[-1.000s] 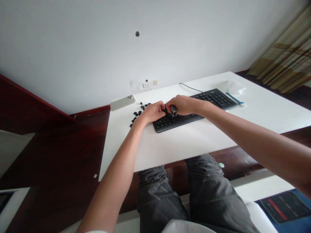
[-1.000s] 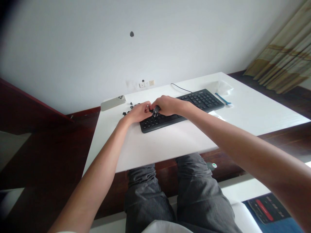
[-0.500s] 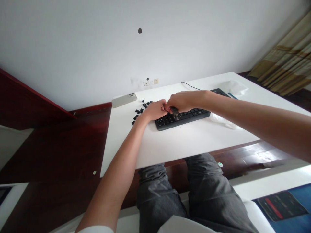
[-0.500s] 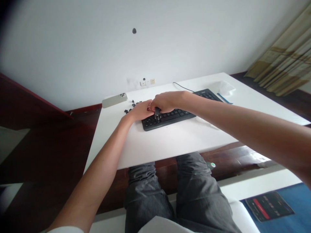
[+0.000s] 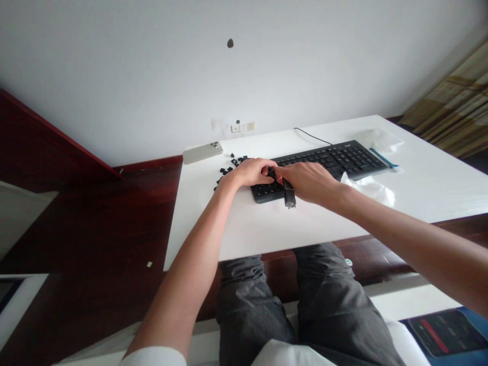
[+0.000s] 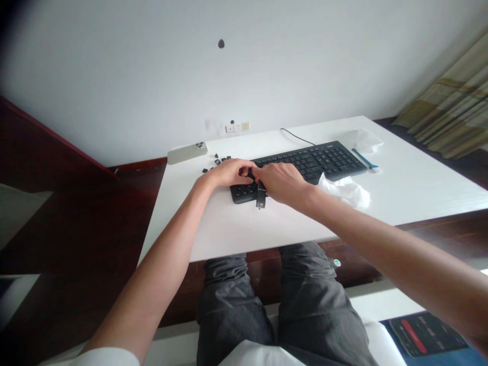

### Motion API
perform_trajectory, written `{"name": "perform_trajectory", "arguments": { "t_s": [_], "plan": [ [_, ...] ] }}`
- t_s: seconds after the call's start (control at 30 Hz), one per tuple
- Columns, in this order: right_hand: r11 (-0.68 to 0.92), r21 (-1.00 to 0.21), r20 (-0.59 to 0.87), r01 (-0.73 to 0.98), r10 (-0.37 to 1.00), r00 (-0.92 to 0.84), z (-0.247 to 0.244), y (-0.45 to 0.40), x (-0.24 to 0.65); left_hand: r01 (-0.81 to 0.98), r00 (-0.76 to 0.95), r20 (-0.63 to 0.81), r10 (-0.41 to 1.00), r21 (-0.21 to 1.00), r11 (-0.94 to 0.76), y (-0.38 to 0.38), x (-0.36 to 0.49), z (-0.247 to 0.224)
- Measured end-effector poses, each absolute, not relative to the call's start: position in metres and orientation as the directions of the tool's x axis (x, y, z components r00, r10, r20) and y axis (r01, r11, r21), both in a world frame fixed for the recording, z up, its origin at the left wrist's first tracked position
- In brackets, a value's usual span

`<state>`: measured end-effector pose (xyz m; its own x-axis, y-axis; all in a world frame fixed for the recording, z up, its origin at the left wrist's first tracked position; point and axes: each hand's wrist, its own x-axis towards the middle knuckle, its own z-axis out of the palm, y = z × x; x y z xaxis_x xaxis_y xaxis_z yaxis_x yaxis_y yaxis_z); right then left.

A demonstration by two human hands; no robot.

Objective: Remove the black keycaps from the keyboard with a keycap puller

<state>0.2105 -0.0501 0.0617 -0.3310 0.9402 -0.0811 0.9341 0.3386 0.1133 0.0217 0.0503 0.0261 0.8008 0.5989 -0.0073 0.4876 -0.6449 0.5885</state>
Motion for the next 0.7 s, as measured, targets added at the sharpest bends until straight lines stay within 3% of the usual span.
{"name": "perform_trajectory", "arguments": {
  "t_s": [0.2, 0.37, 0.7],
  "plan": [
    [0.374, 0.100, 0.155, 0.922, 0.909, -0.386, 0.023, -0.066, 0.220, 0.472, 0.793, 0.021, 0.609, 0.611, -0.635, 0.055, 0.025, 0.017],
    [0.449, -0.028, 0.317, 0.893, 0.851, -0.418, -0.007, -0.066, 0.230, 0.498, 0.775, 0.016, 0.631, 0.599, -0.627, 0.053, 0.026, 0.017],
    [0.501, -0.180, 0.369, 0.847, 0.832, -0.414, -0.011, -0.064, 0.229, 0.551, 0.727, 0.064, 0.684, 0.540, -0.636, 0.040, 0.033, 0.022]
  ]
}}
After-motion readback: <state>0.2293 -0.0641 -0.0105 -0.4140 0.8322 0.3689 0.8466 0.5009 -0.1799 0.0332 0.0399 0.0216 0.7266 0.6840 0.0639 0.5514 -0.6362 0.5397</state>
